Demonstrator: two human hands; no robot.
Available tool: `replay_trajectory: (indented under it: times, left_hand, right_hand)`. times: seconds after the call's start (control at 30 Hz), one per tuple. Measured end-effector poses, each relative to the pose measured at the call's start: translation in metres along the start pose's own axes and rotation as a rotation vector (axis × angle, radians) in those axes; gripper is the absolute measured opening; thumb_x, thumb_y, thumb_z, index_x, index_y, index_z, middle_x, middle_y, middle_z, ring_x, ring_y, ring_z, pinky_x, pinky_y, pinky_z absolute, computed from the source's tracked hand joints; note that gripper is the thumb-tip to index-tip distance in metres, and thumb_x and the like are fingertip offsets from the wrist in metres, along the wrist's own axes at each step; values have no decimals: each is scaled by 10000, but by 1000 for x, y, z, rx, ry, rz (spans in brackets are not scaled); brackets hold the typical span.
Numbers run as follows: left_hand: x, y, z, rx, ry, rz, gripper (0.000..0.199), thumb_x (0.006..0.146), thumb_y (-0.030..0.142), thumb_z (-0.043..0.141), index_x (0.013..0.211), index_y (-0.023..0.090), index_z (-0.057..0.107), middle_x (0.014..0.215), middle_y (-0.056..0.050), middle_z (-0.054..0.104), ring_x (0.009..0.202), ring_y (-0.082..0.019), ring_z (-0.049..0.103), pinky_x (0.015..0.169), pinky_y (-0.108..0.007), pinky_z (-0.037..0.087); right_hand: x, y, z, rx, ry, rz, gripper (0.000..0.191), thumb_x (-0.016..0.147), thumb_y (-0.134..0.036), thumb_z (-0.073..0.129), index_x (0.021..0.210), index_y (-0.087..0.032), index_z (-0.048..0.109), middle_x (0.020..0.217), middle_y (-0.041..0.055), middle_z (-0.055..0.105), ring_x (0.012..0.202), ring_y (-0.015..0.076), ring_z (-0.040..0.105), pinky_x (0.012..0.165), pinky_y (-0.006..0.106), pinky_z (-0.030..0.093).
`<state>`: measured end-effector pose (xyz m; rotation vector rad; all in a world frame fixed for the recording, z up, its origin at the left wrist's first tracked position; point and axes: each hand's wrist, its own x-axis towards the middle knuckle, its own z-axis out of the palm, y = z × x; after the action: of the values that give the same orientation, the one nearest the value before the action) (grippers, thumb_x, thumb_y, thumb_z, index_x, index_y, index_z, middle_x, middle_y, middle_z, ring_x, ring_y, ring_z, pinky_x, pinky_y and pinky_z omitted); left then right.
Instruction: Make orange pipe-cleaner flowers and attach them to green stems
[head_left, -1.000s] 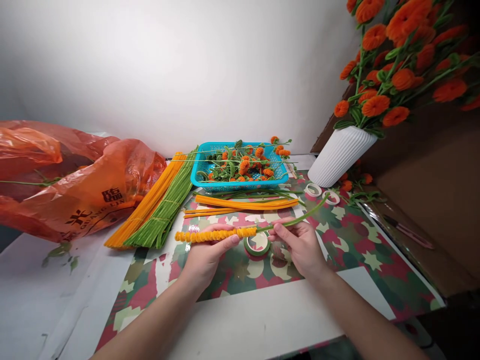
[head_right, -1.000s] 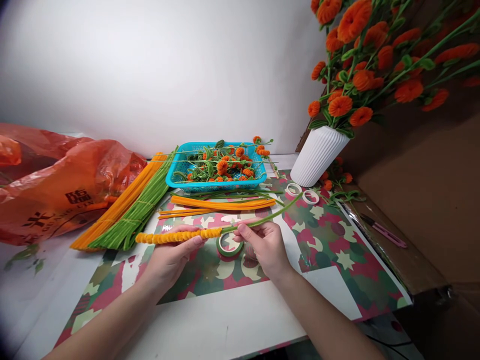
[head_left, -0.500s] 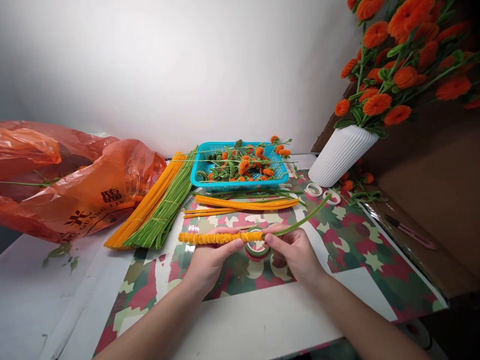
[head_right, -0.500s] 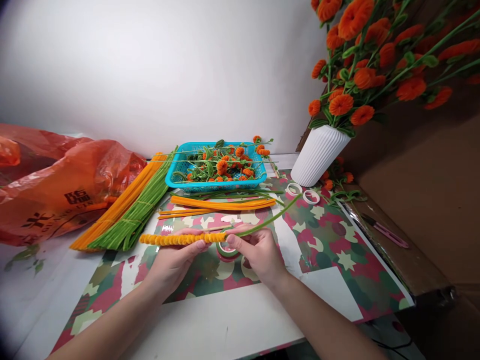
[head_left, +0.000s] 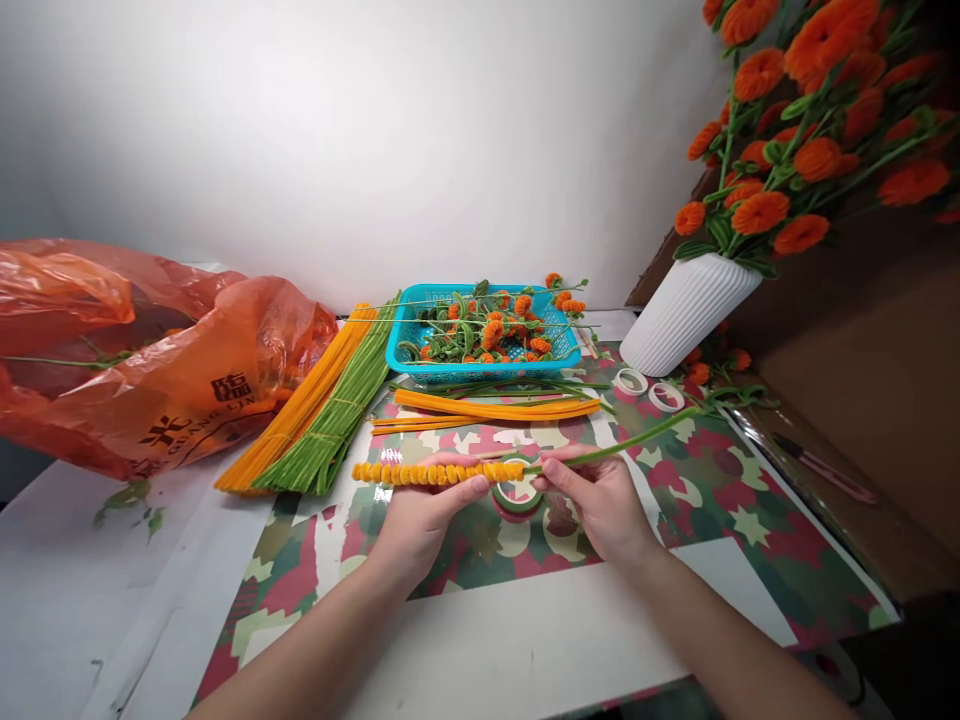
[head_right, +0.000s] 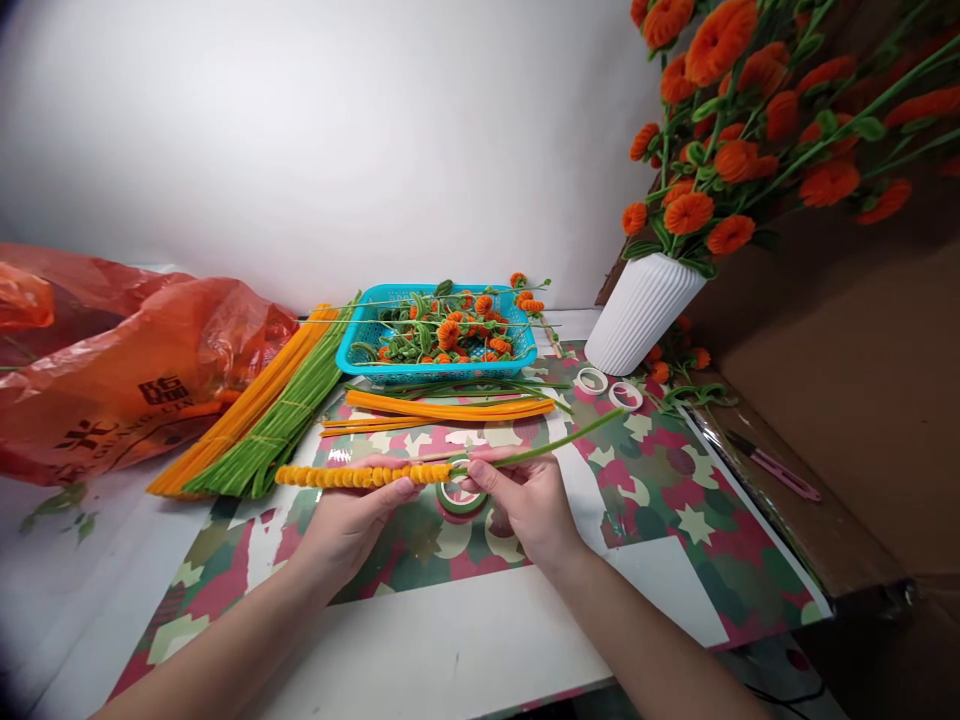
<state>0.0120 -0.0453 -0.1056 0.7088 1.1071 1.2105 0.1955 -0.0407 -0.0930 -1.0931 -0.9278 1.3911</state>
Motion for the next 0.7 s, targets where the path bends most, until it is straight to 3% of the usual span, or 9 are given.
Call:
replay_trajectory:
  times: [0.2,0.33,0.5,0.7]
  left_hand:
    - [-1,-3,1,34,-21,5,280,553,270,886,766,169,735,730,-34,730,698,-178,667,655,-262,523]
    - [1,0,-1,10,4,37,279,556,256,890,768,171,728,747,-26,727,715,-167,663,664,-252,527]
    - [4,4,-3,-23,50,17,292,546,270,897,736,155,708,710,-15,720,674,-150,659,639,-236,519]
    - [2,5,-1,14,51,31,275,539,279,895,704,174,701,626,-9,696,660,-191,673,641,-278,526]
  right_hand:
    - [-4,-1,7,-101,-90,-119,151,631,-347,838,658,-221,759,677,14,700,645,163,652,529,247,535]
    - [2,-8,-5,-70,-74,-102,166,670,-348,816,754,-216,762,726,9,692,562,112,609,466,205,494]
    - [10,-15,-17,-61,-19,-129,179,667,-356,823,703,-201,743,627,4,690,528,126,647,540,234,554]
    - [7,-9,-10,-13,-46,-68,180,656,-350,832,687,-194,748,616,7,713,544,149,686,559,253,591]
